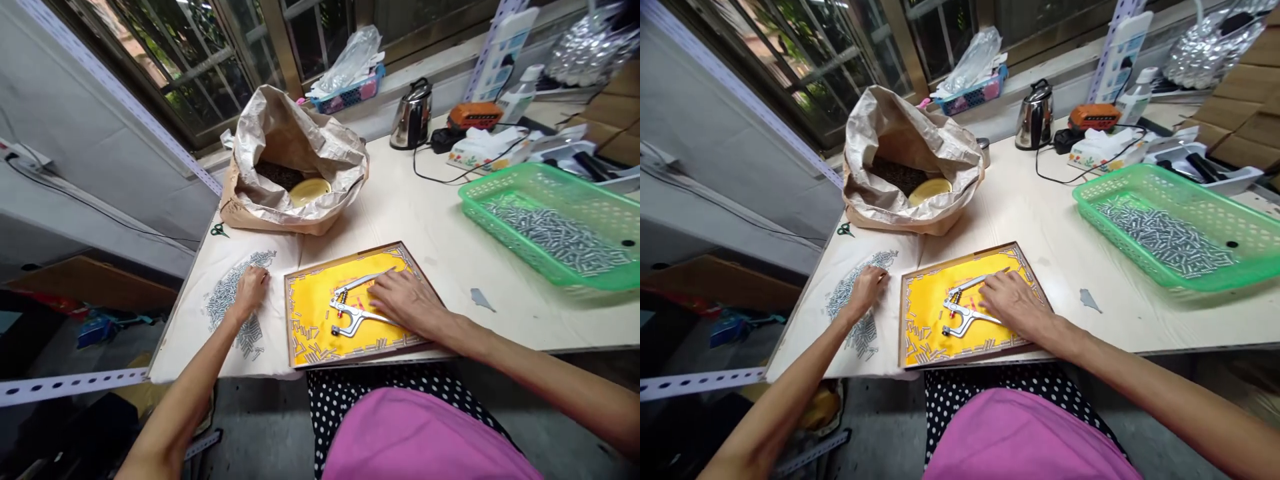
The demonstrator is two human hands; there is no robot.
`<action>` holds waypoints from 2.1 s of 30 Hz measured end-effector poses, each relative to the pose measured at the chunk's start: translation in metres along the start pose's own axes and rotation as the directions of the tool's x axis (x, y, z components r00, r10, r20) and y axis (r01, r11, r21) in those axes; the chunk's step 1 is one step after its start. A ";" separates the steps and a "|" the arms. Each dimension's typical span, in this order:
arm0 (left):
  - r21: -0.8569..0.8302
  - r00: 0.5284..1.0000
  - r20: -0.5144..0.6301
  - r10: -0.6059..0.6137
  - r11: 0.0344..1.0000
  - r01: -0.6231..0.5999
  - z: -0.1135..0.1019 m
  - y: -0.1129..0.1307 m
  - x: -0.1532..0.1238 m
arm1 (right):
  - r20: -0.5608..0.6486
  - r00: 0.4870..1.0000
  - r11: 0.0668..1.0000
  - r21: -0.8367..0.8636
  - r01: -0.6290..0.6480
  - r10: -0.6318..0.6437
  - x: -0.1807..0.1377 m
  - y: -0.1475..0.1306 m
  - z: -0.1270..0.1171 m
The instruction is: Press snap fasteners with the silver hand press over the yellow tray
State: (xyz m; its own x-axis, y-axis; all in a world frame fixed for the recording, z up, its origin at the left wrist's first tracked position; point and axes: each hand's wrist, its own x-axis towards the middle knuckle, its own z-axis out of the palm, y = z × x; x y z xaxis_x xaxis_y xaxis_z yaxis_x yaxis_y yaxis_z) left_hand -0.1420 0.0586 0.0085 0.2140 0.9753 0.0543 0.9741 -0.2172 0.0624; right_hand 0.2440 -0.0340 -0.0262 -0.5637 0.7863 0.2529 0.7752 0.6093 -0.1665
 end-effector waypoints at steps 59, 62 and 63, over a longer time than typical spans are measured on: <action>-0.471 0.539 0.817 -0.204 0.305 0.828 -0.002 0.174 -0.065 | 0.004 0.987 0.986 -0.034 0.163 -0.163 -0.004 -0.016 0.014; -0.446 0.519 0.830 -0.203 0.318 0.837 -0.001 0.173 -0.063 | 0.078 0.986 0.989 0.035 0.142 -0.144 -0.004 -0.014 0.013; -0.443 0.516 0.832 -0.203 0.318 0.839 -0.001 0.172 -0.063 | 0.098 0.986 0.990 0.062 0.126 -0.132 -0.004 -0.012 0.012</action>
State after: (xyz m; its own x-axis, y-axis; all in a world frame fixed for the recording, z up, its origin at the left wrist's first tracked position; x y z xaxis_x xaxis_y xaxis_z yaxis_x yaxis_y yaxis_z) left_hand 0.0124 -0.0404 0.0164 -0.0266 0.5802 -0.8140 0.4566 0.7314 0.5064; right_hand 0.2334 -0.0426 -0.0370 -0.6862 0.7053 0.1779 0.6788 0.7088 -0.1919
